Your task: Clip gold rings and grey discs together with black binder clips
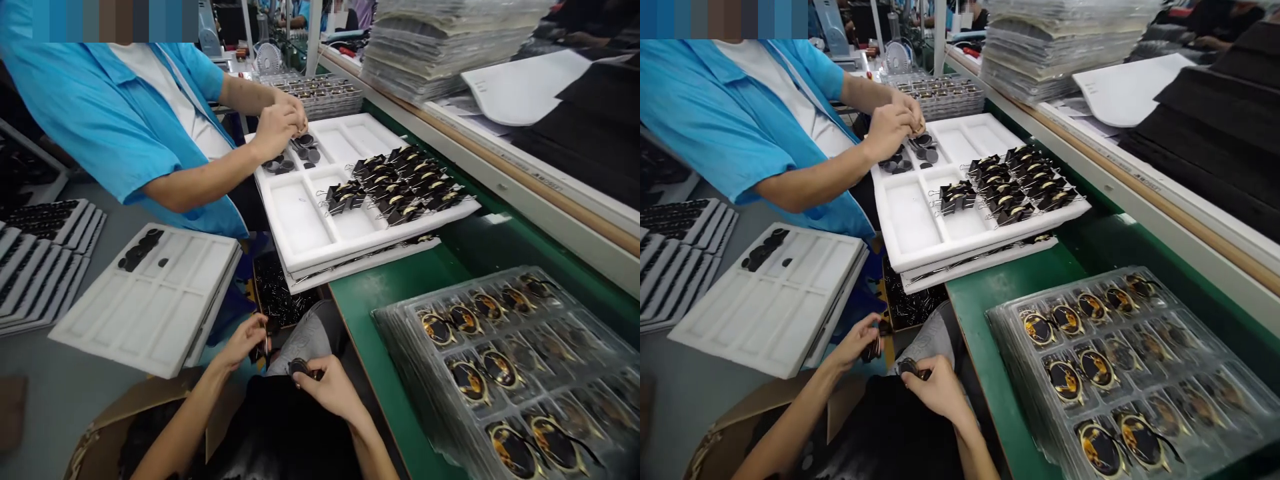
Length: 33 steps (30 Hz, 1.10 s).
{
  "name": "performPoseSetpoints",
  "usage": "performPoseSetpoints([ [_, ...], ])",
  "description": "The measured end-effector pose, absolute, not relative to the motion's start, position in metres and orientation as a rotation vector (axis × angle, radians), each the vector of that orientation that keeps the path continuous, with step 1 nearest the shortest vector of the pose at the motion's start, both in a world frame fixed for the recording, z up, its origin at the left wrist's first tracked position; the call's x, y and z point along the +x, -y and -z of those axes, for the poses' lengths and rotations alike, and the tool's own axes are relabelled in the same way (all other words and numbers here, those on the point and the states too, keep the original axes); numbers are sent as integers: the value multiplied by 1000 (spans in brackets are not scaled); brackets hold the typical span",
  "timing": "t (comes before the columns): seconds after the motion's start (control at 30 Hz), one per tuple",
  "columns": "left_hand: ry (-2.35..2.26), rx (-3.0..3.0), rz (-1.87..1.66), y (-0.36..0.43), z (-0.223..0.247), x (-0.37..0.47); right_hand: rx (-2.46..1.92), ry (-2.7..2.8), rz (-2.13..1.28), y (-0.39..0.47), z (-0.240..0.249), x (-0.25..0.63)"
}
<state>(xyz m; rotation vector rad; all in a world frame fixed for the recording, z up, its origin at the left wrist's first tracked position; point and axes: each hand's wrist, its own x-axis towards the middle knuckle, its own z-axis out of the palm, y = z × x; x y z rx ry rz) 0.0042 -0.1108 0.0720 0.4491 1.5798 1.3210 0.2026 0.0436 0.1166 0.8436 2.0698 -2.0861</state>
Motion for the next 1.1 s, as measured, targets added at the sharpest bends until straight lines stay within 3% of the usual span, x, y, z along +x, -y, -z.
performPoseSetpoints([
  [0.23,-2063,46,-1268,40,13,-29,1049,-1578,2444,-42,-92,196],
  [0.37,-2119,14,-1217,1,26,-47,1090,-1409,2560,-40,-88,195],
  [0.53,-1887,197,-1233,7,-2,-14,1137,-1177,2772,-38,-86,197],
  [0.7,-1114,546,-1413,59,-46,43,1118,-890,2930,-34,-83,186],
  [0.9,-1302,636,-1475,78,-76,49,983,-791,2966,-30,-86,167],
  [1.1,-1121,510,-1701,59,-93,46,1077,-836,3001,-37,-112,166],
])
